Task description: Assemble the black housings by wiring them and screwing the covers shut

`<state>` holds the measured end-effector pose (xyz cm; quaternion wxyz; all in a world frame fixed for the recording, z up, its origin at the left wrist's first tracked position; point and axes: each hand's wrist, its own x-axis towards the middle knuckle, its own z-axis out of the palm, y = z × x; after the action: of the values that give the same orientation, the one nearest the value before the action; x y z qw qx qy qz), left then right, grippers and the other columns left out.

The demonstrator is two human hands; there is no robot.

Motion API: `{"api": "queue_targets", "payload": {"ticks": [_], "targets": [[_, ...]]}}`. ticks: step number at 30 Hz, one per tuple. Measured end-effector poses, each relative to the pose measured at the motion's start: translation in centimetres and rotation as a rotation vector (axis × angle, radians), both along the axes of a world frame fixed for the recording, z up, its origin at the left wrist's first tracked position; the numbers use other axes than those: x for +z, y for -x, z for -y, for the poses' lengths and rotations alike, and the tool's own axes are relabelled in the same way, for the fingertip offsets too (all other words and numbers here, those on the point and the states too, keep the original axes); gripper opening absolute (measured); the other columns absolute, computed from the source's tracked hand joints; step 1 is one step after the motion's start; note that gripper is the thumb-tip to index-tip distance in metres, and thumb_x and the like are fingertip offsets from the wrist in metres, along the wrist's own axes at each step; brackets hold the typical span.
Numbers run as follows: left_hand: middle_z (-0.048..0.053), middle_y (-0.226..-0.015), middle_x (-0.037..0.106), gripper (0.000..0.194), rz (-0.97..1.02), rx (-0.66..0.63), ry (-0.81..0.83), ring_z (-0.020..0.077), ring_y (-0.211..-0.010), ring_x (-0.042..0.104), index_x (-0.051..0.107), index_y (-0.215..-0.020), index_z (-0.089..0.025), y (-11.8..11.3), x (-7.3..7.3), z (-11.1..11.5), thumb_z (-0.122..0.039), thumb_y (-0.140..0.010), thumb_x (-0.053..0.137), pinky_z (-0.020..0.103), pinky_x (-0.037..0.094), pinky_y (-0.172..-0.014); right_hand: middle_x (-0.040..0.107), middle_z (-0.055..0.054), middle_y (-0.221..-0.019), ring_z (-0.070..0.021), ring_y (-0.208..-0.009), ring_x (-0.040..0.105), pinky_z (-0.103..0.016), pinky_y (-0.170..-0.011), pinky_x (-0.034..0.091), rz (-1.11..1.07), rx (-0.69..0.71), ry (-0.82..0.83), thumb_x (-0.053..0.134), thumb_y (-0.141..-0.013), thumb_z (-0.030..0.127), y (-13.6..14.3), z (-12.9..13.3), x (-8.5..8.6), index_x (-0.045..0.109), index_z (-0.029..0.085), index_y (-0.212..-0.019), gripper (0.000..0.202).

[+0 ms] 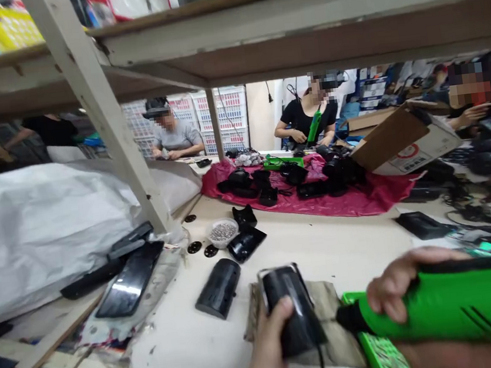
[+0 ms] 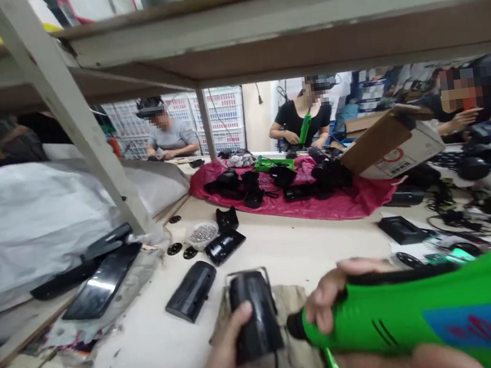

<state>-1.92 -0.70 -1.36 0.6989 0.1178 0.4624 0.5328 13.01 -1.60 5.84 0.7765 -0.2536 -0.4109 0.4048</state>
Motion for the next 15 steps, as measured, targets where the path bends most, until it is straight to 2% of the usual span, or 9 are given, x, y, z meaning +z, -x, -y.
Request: {"api": "queue_targets", "payload": {"ticks": [2, 4, 5, 7, 9, 11, 12, 13, 15], "targets": [[0.011, -0.1, 0.076, 0.051, 0.047, 0.004, 0.027, 0.0275, -0.098, 0.07, 0.061, -0.121, -0.017, 0.8, 0.3, -0.5, -0.036, -0.076, 0.073, 0.038, 0.053, -0.087, 0.06, 0.003, -0.063, -0.0116, -0.043, 0.051, -0.025, -0.041, 0.046, 0.011, -0.118, -0.019, 0.062, -0.067, 0.076, -1.0, -1.3, 0.3, 0.064, 0.026, -0.092, 0.057], [0.008, -0.11, 0.074, 0.048, 0.099, 0.023, 0.016, 0.0243, -0.106, 0.067, 0.058, -0.127, -0.021, 1.6, -0.2, -1.0, -0.03, -0.081, 0.069, 0.035, 0.052, -0.091, 0.06, 0.002, -0.067, -0.0116, -0.047, 0.053, -0.024, -0.043, 0.045, 0.122, -0.199, 0.038, 0.063, -0.071, 0.07, -2.1, -2.6, 0.1, 0.063, 0.023, -0.095, 0.053], [0.008, -0.114, 0.073, 0.044, 0.126, 0.026, 0.019, 0.0234, -0.111, 0.065, 0.059, -0.127, -0.021, 1.9, -0.6, -1.3, -0.035, -0.085, 0.064, 0.034, 0.051, -0.093, 0.063, 0.0, -0.074, -0.0135, -0.055, 0.058, -0.026, -0.048, 0.049, 0.223, -0.241, 0.084, 0.062, -0.075, 0.066, -2.6, -2.9, -0.1, 0.063, 0.022, -0.1, 0.05], [0.01, -0.118, 0.071, 0.048, 0.195, 0.027, 0.016, 0.0253, -0.117, 0.061, 0.061, -0.126, -0.021, 2.3, -1.4, -1.6, -0.051, -0.091, 0.05, 0.039, 0.049, -0.098, 0.065, -0.007, -0.1, -0.021, -0.085, 0.066, -0.036, -0.072, 0.056, 0.443, -0.381, 0.128, 0.06, -0.083, 0.056, -3.0, -2.9, -0.7, 0.059, 0.021, -0.115, 0.047], [0.009, -0.118, 0.071, 0.053, 0.214, 0.038, 0.041, 0.0269, -0.121, 0.059, 0.061, -0.127, -0.022, 2.4, -2.0, -1.7, -0.056, -0.092, 0.041, 0.044, 0.044, -0.103, 0.055, -0.012, -0.128, -0.0275, -0.12, 0.054, -0.048, -0.099, 0.047, 0.58, -0.578, 0.034, 0.057, -0.089, 0.043, -2.4, -1.9, -1.5, 0.051, 0.023, -0.129, 0.045], [0.009, -0.116, 0.072, 0.048, 0.186, 0.042, 0.099, 0.0273, -0.122, 0.057, 0.061, -0.128, -0.023, 2.2, -1.9, -1.6, -0.051, -0.094, 0.042, 0.046, 0.04, -0.107, 0.046, -0.01, -0.14, -0.0286, -0.134, 0.042, -0.053, -0.11, 0.036, 0.684, -0.668, -0.07, 0.051, -0.092, 0.029, -0.9, -0.4, -2.8, 0.045, 0.027, -0.136, 0.044], [0.009, -0.115, 0.072, 0.047, 0.185, 0.029, 0.131, 0.0276, -0.123, 0.056, 0.061, -0.128, -0.022, 2.1, -1.7, -1.6, -0.049, -0.094, 0.043, 0.046, 0.039, -0.108, 0.047, -0.01, -0.14, -0.0285, -0.135, 0.042, -0.054, -0.111, 0.035, 0.806, -0.593, -0.039, 0.049, -0.092, 0.025, 0.1, 0.3, -3.5, 0.043, 0.028, -0.137, 0.045], [0.01, -0.115, 0.072, 0.047, 0.196, 0.013, 0.156, 0.0279, -0.124, 0.056, 0.062, -0.128, -0.02, 1.9, -1.4, -1.6, -0.048, -0.093, 0.045, 0.046, 0.038, -0.109, 0.048, -0.011, -0.14, -0.0287, -0.135, 0.042, -0.053, -0.112, 0.035, 0.938, -0.474, 0.067, 0.05, -0.092, 0.025, 1.2, 0.9, -4.3, 0.043, 0.027, -0.138, 0.047], [0.01, -0.118, 0.071, 0.048, 0.234, 0.001, 0.162, 0.0279, -0.125, 0.055, 0.061, -0.129, -0.018, 1.7, -0.9, -1.6, -0.047, -0.092, 0.049, 0.044, 0.037, -0.11, 0.045, -0.012, -0.146, -0.0305, -0.138, 0.04, -0.053, -0.112, 0.035, 1.1, -0.222, 0.308, 0.058, -0.085, 0.027, 3.1, 1.5, -5.9, 0.035, 0.023, -0.145, 0.064]]}}
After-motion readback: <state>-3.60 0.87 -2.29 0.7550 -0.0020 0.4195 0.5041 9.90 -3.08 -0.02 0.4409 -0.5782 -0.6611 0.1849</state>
